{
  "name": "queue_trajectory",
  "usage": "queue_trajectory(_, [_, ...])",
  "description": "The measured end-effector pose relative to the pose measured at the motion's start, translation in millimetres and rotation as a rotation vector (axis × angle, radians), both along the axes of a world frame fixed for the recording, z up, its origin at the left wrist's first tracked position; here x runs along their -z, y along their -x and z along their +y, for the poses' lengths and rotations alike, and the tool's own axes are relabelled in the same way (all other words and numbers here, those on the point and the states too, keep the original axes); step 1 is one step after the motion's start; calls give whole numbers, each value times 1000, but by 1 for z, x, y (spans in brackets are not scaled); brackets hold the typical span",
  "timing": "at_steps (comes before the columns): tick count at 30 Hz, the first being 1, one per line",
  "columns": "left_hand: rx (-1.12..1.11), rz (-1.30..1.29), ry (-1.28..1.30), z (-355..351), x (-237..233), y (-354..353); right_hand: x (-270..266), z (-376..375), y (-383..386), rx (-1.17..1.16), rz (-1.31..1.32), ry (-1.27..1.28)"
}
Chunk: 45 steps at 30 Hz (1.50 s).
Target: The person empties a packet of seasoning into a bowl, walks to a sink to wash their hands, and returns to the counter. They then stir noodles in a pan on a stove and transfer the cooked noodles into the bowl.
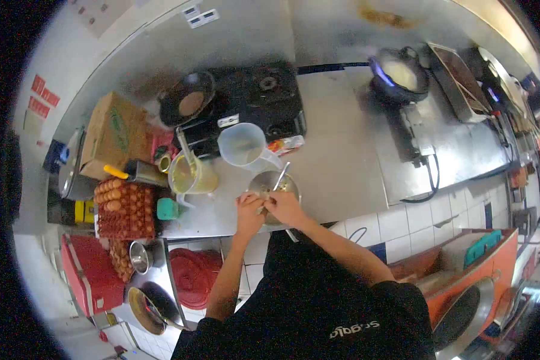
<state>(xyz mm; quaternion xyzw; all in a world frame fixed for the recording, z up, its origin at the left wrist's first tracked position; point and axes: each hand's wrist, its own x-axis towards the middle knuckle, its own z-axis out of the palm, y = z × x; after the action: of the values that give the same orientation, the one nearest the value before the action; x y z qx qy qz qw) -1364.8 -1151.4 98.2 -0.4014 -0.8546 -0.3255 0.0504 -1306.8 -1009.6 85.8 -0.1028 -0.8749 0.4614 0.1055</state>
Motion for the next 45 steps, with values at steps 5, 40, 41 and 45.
queue_trajectory(5, [-88, -31, 4, 6, 7, -8, 16, -3, 7, 167, -97, 213])
queue_trajectory(40, [147, -860, -21, -15, 10, 76, -11, 71, 3, -220, -393, 714])
queue_trajectory(41, [171, -1010, -36, -12, 13, 81, -12, 64, 1, -241, -498, 826])
queue_trajectory(45, [67, -1209, -8, -6, 14, 83, 13, 43, 0, -244, -617, 848])
